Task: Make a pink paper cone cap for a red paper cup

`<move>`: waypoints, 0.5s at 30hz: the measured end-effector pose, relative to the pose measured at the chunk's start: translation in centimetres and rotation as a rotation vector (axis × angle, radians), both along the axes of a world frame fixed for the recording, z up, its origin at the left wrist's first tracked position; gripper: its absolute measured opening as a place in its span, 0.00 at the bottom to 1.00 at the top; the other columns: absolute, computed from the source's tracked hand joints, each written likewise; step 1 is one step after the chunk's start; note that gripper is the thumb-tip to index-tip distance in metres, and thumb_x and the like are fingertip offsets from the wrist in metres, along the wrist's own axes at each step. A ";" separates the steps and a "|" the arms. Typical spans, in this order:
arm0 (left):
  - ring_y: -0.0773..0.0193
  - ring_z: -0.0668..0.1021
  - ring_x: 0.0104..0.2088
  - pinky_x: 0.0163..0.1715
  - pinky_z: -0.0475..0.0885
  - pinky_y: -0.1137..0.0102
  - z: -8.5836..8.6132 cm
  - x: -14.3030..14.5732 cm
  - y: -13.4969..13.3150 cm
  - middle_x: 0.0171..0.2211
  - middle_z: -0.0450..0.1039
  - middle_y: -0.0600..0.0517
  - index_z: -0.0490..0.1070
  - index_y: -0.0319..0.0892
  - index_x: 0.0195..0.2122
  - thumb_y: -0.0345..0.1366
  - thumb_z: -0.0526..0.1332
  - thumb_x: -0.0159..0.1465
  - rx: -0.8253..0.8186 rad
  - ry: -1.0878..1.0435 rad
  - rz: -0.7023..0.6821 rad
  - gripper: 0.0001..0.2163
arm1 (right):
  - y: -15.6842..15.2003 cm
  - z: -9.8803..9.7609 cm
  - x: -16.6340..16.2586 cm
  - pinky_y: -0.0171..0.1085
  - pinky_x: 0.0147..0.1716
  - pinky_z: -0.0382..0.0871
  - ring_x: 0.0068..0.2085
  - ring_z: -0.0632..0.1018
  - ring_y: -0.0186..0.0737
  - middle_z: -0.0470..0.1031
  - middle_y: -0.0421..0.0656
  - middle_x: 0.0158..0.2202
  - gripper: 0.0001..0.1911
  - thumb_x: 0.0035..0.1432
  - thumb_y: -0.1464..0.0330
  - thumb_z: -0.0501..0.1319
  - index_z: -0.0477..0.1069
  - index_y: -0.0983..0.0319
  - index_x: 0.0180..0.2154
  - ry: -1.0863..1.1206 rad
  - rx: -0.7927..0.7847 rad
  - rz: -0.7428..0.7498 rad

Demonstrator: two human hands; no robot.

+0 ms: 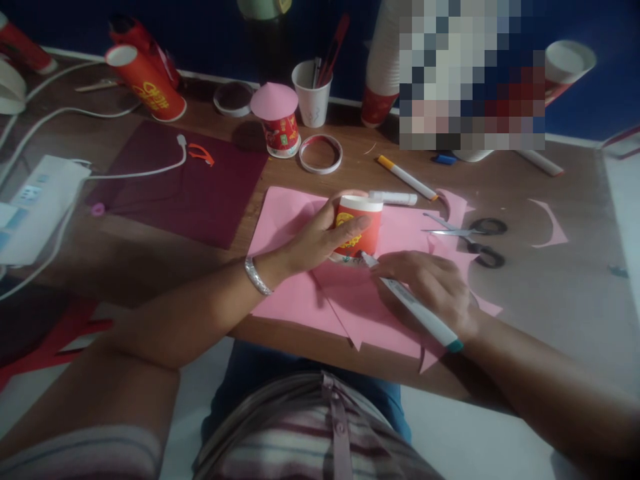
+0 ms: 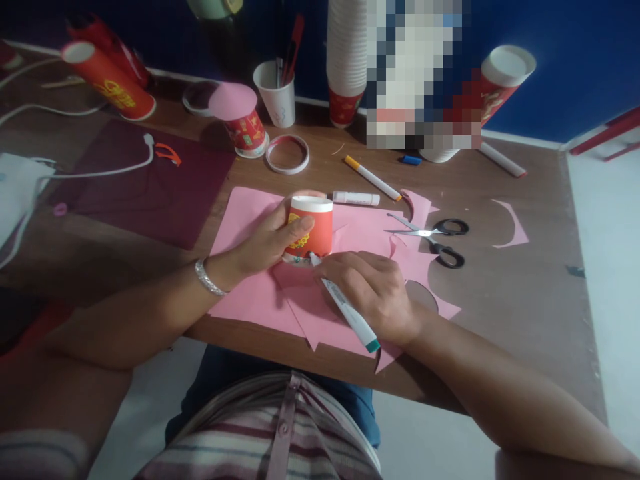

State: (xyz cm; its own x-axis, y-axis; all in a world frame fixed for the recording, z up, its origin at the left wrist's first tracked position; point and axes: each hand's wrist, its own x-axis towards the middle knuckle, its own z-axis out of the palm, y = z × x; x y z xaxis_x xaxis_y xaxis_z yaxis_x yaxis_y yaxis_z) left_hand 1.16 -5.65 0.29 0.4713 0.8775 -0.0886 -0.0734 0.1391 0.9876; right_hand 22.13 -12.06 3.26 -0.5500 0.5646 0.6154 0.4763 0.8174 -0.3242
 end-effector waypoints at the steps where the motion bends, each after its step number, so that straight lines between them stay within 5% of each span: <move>1: 0.60 0.78 0.49 0.43 0.76 0.68 0.0 0.0 0.0 0.55 0.74 0.44 0.65 0.43 0.60 0.54 0.65 0.66 0.000 -0.005 -0.002 0.28 | 0.0 0.0 0.0 0.37 0.32 0.81 0.34 0.85 0.40 0.84 0.45 0.36 0.11 0.65 0.78 0.63 0.71 0.61 0.47 0.002 -0.003 -0.006; 15: 0.58 0.78 0.51 0.45 0.76 0.68 -0.2 0.0 0.1 0.55 0.73 0.43 0.64 0.43 0.59 0.53 0.66 0.66 -0.009 -0.025 0.001 0.27 | 0.1 0.1 0.1 0.37 0.33 0.81 0.35 0.85 0.41 0.83 0.46 0.36 0.10 0.66 0.79 0.62 0.70 0.63 0.47 -0.019 0.013 0.022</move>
State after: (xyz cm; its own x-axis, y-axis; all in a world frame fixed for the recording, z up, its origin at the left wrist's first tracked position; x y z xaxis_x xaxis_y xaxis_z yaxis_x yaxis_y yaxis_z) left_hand 1.18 -5.57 0.13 0.4725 0.8772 -0.0847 -0.0982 0.1479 0.9841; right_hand 22.24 -11.96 3.41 -0.5736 0.5441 0.6123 0.4643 0.8318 -0.3043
